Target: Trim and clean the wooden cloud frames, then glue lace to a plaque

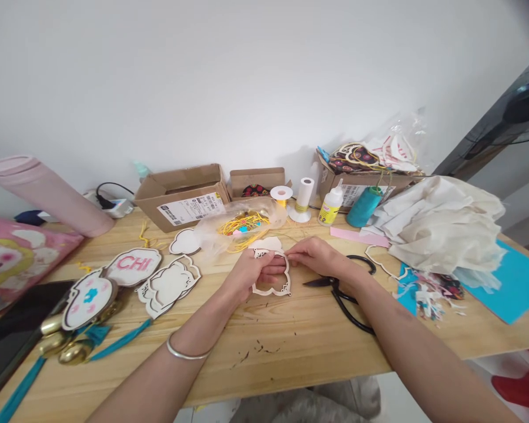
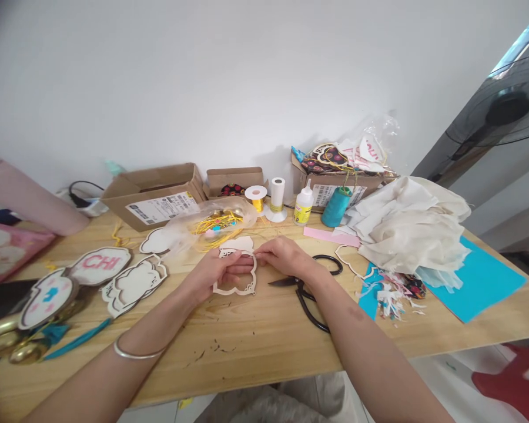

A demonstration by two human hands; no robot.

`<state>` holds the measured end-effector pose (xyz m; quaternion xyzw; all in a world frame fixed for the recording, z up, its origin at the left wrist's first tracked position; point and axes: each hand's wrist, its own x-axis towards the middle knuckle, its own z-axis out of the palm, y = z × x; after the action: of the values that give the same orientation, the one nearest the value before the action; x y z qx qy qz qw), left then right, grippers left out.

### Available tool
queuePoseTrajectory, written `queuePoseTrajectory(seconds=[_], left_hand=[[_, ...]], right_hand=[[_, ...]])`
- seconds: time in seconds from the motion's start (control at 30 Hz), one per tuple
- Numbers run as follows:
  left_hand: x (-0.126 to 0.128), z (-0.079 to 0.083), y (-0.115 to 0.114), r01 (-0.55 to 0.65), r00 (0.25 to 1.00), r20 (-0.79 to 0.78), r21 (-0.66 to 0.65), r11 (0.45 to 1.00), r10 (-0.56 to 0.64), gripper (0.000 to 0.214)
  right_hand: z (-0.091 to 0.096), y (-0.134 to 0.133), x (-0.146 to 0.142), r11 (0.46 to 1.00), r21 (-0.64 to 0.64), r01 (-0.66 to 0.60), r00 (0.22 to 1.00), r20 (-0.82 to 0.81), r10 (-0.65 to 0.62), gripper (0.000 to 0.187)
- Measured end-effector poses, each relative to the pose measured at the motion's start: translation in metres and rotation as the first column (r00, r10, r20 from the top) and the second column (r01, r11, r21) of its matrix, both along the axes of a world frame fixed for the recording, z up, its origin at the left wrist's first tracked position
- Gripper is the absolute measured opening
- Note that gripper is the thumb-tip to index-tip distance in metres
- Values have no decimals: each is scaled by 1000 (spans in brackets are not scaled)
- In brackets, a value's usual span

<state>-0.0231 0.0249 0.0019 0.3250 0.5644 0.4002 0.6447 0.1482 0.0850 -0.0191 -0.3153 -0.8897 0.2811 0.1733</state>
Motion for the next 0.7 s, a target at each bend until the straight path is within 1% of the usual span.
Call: queuePoseTrajectory(seconds=[0.13, 0.2, 0.27, 0.4, 0.53, 0.6, 0.7], left_hand=[[-1, -1, 0, -10, 1000, 16, -4, 1000, 10, 17], [-1, -2, -1, -20, 999, 28, 0, 1000, 20, 17], [-2, -2, -1, -26, 999, 35, 3, 1000, 26, 17], [-2, -2, 0, -17, 999, 33, 0, 1000, 17, 15], [-1, -2, 0, -27, 999, 42, 7, 1000, 26, 13], [0, -2, 1, -32, 999, 39, 14, 999, 31, 13], [0, -2, 0, -37, 999, 21, 17, 999, 37, 13]], right_hand=[[1, -1, 2, 999, 3, 42, 999, -28, -42, 27], [2, -1, 2, 998, 50, 47, 998, -33, -45, 25], [3, -2, 0, 991, 130, 26, 1000, -6, -26, 22], [7, -5, -7, 953, 303, -22, 992, 122, -16, 19], [15, -11, -15, 916, 399, -47, 957, 281, -73, 20], [18, -14, -17, 894, 443, -69, 944, 319, -86, 20], [16, -17, -19, 861, 502, -80, 939, 328, -104, 17]])
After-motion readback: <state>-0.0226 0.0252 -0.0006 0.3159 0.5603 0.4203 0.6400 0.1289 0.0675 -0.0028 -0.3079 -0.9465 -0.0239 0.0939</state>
